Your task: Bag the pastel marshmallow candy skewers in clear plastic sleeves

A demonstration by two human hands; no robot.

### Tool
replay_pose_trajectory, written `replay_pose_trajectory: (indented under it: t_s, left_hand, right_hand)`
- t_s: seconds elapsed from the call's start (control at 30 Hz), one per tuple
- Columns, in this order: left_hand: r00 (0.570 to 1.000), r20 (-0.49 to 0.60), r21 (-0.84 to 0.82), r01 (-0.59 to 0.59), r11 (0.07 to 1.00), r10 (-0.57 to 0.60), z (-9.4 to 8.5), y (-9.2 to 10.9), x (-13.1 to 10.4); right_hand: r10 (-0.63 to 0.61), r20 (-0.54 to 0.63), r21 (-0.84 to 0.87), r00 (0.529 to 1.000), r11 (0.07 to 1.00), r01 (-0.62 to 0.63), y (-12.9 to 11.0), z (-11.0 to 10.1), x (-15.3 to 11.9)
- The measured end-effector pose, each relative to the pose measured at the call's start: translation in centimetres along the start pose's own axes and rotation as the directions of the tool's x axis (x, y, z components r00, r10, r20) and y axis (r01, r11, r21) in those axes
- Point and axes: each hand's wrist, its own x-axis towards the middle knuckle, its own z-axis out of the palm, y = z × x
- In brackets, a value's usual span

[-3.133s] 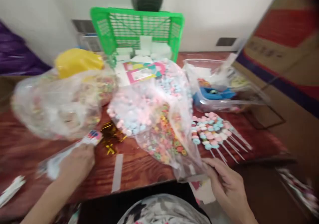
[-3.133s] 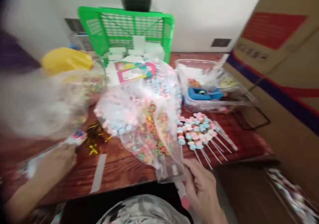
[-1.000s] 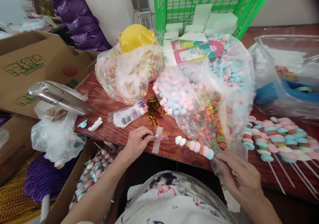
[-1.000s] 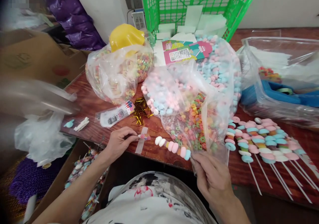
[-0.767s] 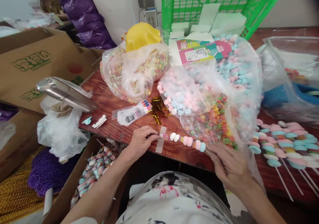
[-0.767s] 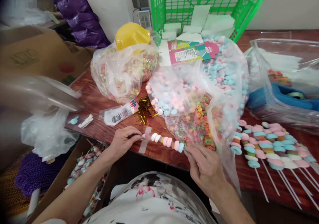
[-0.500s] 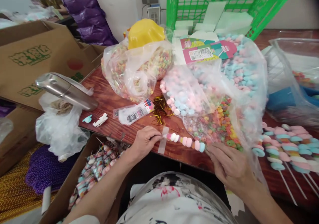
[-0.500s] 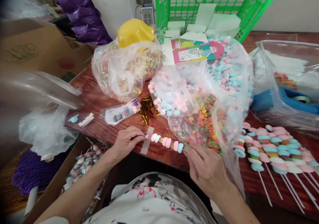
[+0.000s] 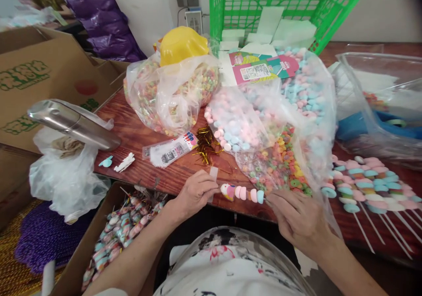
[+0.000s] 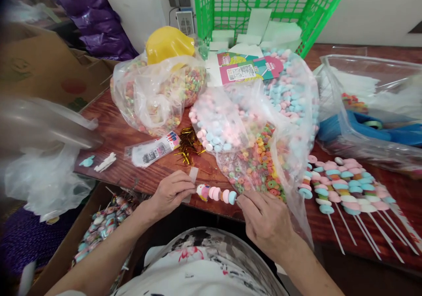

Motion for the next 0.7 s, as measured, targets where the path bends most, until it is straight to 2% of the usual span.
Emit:
replay_pose_trajectory:
  t_s: [0.13, 0.27, 0.37, 0.53, 0.7]
  left_hand:
    - [1.0, -0.014, 0.032, -0.018, 0.999, 0.019, -0.1, 0.1, 0.5]
    - [0.99, 0.119, 0.006, -0.076, 0.997, 0.074, -0.5, 0.5, 1.5]
    - [0.97, 0.243, -0.042, -0.007, 0.999, 0.017, -0.5, 1.3, 2.3]
    - [0.894, 0.438, 0.0, 0.108, 0.994, -0.097, 0.3, 3.0, 3.4]
    - [0.846, 0.501, 0.028, 0.195, 0.98, -0.182, 1.5, 4.2, 4.7]
  right_hand:
    - [0.051, -0.071, 0.071, 0.996, 0.996, -0.046, -0.1, 0.1, -0.4]
    - [0.061, -0.129, 0.145, 0.99, 0.989, -0.042, -0.2, 0.0, -0.8]
    - [0.035, -0.136, 0.109, 0.99, 0.994, -0.02, -0.1, -0.4, -0.7]
    - [-0.07, -0.04, -0.002, 0.997, 0.998, 0.07, 0.4, -2.2, 0.2]
    - [-0.201, 0.049, -0.091, 0.978, 0.975, 0.204, 0.6, -4.3, 1.9]
